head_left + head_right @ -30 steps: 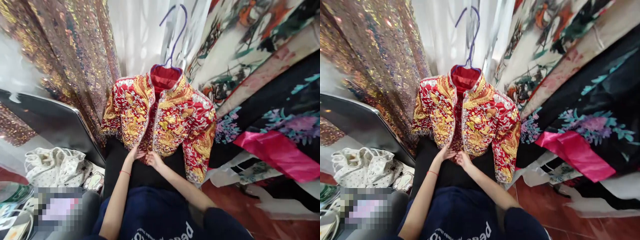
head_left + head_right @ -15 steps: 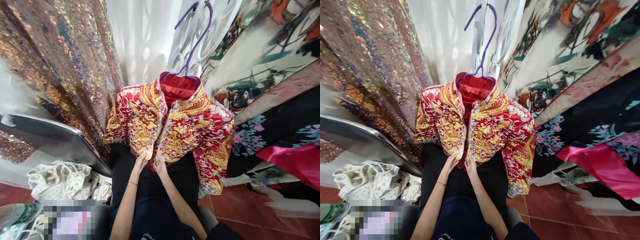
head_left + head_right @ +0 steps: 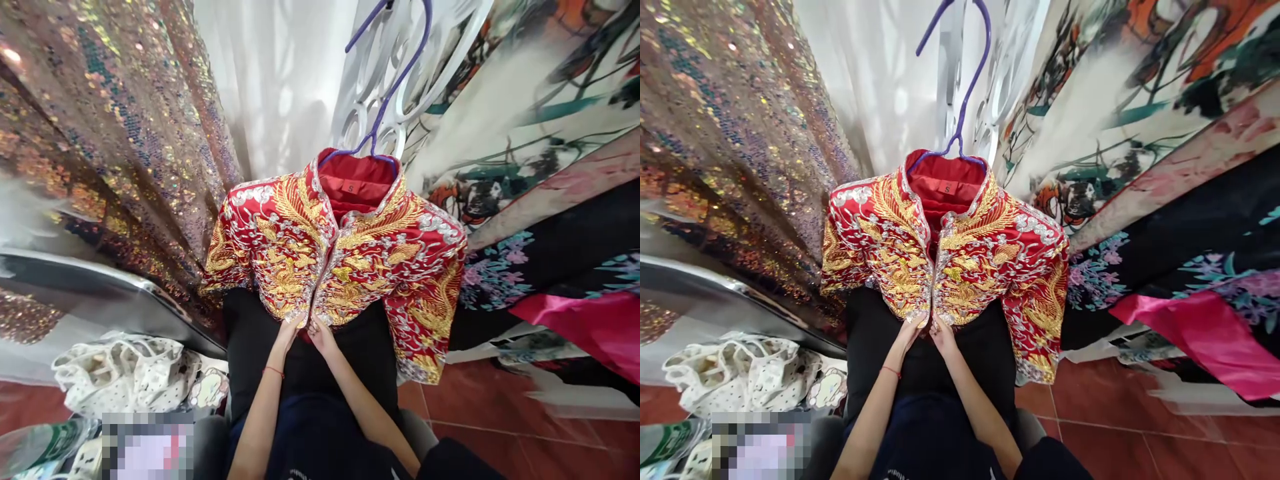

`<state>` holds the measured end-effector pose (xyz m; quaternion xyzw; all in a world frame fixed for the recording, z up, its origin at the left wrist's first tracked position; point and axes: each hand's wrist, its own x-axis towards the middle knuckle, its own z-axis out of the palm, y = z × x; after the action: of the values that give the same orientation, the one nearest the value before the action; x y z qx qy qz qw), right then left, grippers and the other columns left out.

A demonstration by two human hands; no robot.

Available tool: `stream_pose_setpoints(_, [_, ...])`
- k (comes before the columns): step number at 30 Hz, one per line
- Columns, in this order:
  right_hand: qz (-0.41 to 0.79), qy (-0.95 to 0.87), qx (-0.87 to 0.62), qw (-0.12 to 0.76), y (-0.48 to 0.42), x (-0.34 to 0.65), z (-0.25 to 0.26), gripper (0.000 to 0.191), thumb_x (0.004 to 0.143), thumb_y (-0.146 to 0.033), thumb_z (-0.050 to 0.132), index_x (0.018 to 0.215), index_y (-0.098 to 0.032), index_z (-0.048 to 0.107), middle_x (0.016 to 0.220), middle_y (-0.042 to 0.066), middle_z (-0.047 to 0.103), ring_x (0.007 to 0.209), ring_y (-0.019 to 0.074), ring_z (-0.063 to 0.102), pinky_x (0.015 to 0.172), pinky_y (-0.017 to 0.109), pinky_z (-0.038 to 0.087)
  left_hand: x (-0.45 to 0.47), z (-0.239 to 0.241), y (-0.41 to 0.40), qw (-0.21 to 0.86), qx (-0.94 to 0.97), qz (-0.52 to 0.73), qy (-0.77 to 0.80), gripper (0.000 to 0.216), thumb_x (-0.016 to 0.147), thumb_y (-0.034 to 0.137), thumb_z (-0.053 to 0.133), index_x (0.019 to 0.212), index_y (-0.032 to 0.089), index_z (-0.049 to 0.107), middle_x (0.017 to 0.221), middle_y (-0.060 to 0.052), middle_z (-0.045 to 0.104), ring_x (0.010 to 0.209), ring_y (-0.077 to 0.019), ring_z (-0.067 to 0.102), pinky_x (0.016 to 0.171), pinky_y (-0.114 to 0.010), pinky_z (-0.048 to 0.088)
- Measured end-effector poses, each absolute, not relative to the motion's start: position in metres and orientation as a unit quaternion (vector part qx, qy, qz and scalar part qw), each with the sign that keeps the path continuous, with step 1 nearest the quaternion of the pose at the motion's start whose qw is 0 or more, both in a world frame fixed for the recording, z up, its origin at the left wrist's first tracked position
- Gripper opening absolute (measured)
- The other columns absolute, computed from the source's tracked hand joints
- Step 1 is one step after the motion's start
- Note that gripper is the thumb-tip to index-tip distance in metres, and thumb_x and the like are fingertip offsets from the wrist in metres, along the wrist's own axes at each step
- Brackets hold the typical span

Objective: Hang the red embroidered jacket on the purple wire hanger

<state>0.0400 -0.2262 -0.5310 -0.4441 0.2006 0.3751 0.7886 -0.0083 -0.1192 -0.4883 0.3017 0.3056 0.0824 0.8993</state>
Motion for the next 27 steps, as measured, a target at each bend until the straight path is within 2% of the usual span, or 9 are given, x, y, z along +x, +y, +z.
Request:
stream_pose_setpoints(4, [0.363,0.198,-0.434,0.8,-0.228,0.037,-0.531,0.036,0.096,-0.038,0.062,0.126,-0.017,0.06,0.125,0.009,0.063,0.105,0.0208,0.065,0.089,0.042,0.058,-0.003,-0.493,-0.116,0.903,0.305,0.059,0.298,0.059,0.067,0.013,0.088,0.122,0.011,0.068,0.128,-0.018,0.07,0.121,-0.0289,0.066,0.119,-0.044,0.041])
stream_pose_setpoints(9, [0.364,0.191,-0.416,0.811,-0.225,0.03,-0.536,0.035,0.097,-0.037,0.062,0.125,-0.017,0.061,0.124,0.009,0.064,0.104,0.0202,0.065,0.088,0.041,0.058,-0.005,-0.501,-0.111,0.894,0.322,0.032,0.31,0.039,0.072,0.016,0.085,0.108,0.01,0.072,0.109,-0.017,0.076,0.101,-0.0268,0.074,0.112,-0.047,0.047])
stream_pose_setpoints(13, [0.371,0.18,-0.405,0.816,-0.225,0.028,-0.538,0.036,0.096,-0.037,0.062,0.126,-0.017,0.06,0.125,0.009,0.063,0.105,0.0208,0.065,0.089,0.042,0.058,-0.009,-0.502,-0.115,0.889,0.335,0.047,0.309,0.033,0.072,0.017,0.086,0.102,0.012,0.073,0.101,-0.012,0.077,0.09,-0.0215,0.075,0.099,-0.038,0.056])
stream_pose_setpoints(18, [0.391,0.157,-0.419,0.804,-0.231,0.029,-0.536,0.035,0.097,-0.038,0.062,0.126,-0.018,0.06,0.125,0.009,0.063,0.105,0.0206,0.065,0.089,0.042,0.058,-0.015,-0.501,-0.123,0.887,0.335,0.078,0.308,0.028,0.077,0.015,0.082,0.102,0.01,0.071,0.096,-0.009,0.075,0.081,-0.0152,0.071,0.083,-0.031,0.059])
stream_pose_setpoints(22, [0.4,0.144,-0.436,0.793,-0.238,0.026,-0.537,0.036,0.097,-0.038,0.062,0.126,-0.018,0.06,0.126,0.009,0.063,0.106,0.0211,0.065,0.09,0.042,0.058,-0.02,-0.504,-0.13,0.888,0.329,0.077,0.312,0.024,0.092,0.026,0.068,0.112,0.013,0.066,0.109,-0.008,0.069,0.092,-0.0166,0.068,0.082,-0.035,0.059])
stream_pose_setpoints(27, [0.398,0.143,-0.436,0.794,-0.238,0.027,-0.535,0.037,0.097,-0.038,0.062,0.127,-0.018,0.06,0.128,0.009,0.062,0.108,0.0217,0.064,0.091,0.043,0.057,-0.019,-0.507,-0.136,0.889,0.326,0.066,0.315,0.037,0.096,0.036,0.063,0.126,0.015,0.06,0.125,-0.011,0.063,0.106,-0.0219,0.065,0.089,-0.043,0.058])
